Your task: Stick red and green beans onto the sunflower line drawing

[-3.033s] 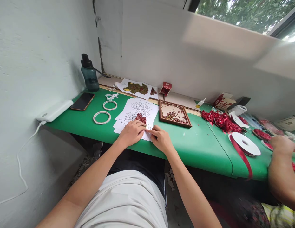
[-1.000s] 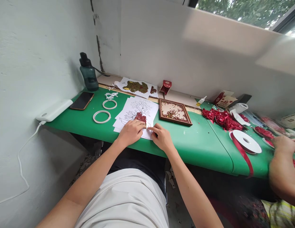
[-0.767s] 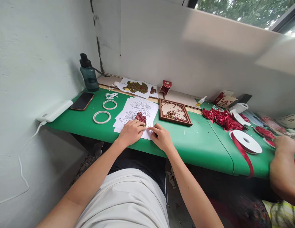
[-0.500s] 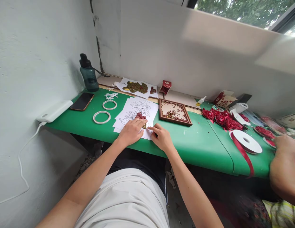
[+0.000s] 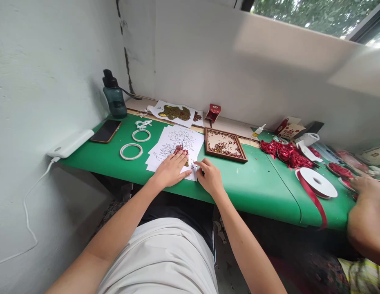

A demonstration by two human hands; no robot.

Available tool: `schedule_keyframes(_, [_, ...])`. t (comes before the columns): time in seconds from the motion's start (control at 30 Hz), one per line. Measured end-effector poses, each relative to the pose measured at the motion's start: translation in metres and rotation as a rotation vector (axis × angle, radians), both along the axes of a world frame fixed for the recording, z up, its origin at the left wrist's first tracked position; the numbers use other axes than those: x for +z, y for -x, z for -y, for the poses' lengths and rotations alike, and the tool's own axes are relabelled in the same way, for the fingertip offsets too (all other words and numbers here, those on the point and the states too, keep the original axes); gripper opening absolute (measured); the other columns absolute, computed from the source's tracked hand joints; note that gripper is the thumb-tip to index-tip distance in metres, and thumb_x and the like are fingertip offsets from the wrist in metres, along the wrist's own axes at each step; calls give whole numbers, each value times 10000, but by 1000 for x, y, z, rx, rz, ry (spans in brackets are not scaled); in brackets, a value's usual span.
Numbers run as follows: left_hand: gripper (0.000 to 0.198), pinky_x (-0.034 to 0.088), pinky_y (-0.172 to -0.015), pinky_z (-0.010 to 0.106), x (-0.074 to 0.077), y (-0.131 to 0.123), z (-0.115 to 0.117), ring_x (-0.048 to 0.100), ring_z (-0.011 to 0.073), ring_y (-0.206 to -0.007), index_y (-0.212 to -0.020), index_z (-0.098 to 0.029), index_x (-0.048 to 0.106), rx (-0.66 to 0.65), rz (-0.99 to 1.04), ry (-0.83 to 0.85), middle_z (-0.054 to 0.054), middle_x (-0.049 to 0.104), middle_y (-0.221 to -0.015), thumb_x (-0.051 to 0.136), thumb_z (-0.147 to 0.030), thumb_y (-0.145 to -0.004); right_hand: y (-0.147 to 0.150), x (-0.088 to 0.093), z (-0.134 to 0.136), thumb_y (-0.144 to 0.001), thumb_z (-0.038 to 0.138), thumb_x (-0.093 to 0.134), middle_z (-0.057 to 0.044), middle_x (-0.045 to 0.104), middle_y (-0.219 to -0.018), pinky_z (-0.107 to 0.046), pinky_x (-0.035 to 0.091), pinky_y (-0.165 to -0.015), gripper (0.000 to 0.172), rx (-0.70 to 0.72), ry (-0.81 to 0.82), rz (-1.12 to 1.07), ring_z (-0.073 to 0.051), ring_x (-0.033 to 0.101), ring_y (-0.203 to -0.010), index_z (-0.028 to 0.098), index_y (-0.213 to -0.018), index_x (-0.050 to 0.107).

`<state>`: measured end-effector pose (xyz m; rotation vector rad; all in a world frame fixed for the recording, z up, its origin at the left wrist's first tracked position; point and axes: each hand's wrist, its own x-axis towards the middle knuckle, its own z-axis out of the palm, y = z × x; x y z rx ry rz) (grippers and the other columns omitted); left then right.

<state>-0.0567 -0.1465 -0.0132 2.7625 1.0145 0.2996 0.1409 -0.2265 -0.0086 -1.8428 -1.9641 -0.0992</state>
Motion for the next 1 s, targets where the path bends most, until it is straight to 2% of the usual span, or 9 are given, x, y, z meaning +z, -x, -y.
schedule_keyframes(0.17, [693, 256, -1303, 485, 1, 0, -2, 250, 266, -1605, -1660, -201, 296, -12, 99, 64, 83, 306, -1712, 322, -593, -1089, -1, -1, 0, -927, 112, 473, -57, 654, -990, -289, 355, -608, 394, -7, 5, -6, -164, 615, -737, 232, -1193, 738])
schedule_keyframes(0.33, [785, 298, -1298, 412, 5, 12, -7, 240, 244, -1609, -1693, -213, 109, 118, 494, 148, 80, 185, -1754, 397, -598, -1072, -1, -1, 0, -931, 128, 461, -61, 652, -991, -295, 350, -603, 399, -15, -5, -15, -168, 606, -736, 232, -1200, 736])
schedule_keyframes(0.43, [608, 362, -1269, 414, 3, 17, -11, 367, 244, -1553, -1623, -187, 331, 254, 635, 139, 102, 389, -1674, 429, -450, -1083, 0, -1, 0, -928, 126, 457, -59, 647, -987, -301, 345, -598, 407, -23, -1, -17, -166, 591, -714, 230, -1204, 738])
schedule_keyframes(0.5, [454, 426, -1224, 450, 2, 15, -11, 503, 269, -1447, -1464, -182, 553, 283, 577, 117, 104, 591, -1507, 488, -361, -1052, 0, 0, 0, -928, 123, 458, -58, 646, -985, -300, 342, -595, 414, -33, 6, -19, -165, 583, -703, 232, -1216, 735])
schedule_keyframes(0.57, [332, 462, -1186, 489, 0, 11, -9, 574, 290, -1350, -1298, -195, 674, 278, 491, 66, 91, 681, -1374, 546, -306, -1013, 0, 0, 0, -928, 120, 462, -58, 645, -983, -297, 339, -594, 423, -37, 16, -20, -165, 579, -696, 237, -1234, 730])
schedule_keyframes(0.7, [288, 483, -1156, 506, -2, 7, -6, 595, 297, -1297, -1237, -211, 686, 277, 483, 4, 79, 684, -1348, 588, -230, -967, 0, 2, 0, -931, 119, 472, -62, 654, -1013, -288, 352, -606, 411, -15, 52, -22, -162, 582, -702, 251, -1197, 757])
schedule_keyframes(0.87, [488, 528, -1106, 402, -2, 18, -10, 600, 227, -1287, -1301, -221, 609, 234, 717, 57, 71, 657, -1327, 452, -14, -887, 0, 3, 0, -930, 123, 473, -61, 656, -1011, -291, 338, -589, 397, -14, 74, -25, -160, 571, -695, 247, -1144, 784])
schedule_keyframes(0.93, [480, 528, -1104, 400, -1, 20, -11, 593, 223, -1292, -1281, -234, 632, 212, 719, 68, 62, 659, -1328, 437, -20, -898, 0, 3, 0, -922, 115, 473, -59, 653, -1005, -290, 334, -592, 414, -15, 74, -18, -161, 572, -700, 251, -1175, 771])
schedule_keyframes(1.0, [449, 479, -1163, 430, 1, 18, -9, 543, 238, -1365, -1309, -248, 649, 149, 613, 38, 47, 636, -1411, 459, -74, -941, 0, 3, -1, -919, 113, 473, -57, 654, -1000, -288, 338, -602, 420, -12, 74, -12, -162, 575, -705, 252, -1193, 759])
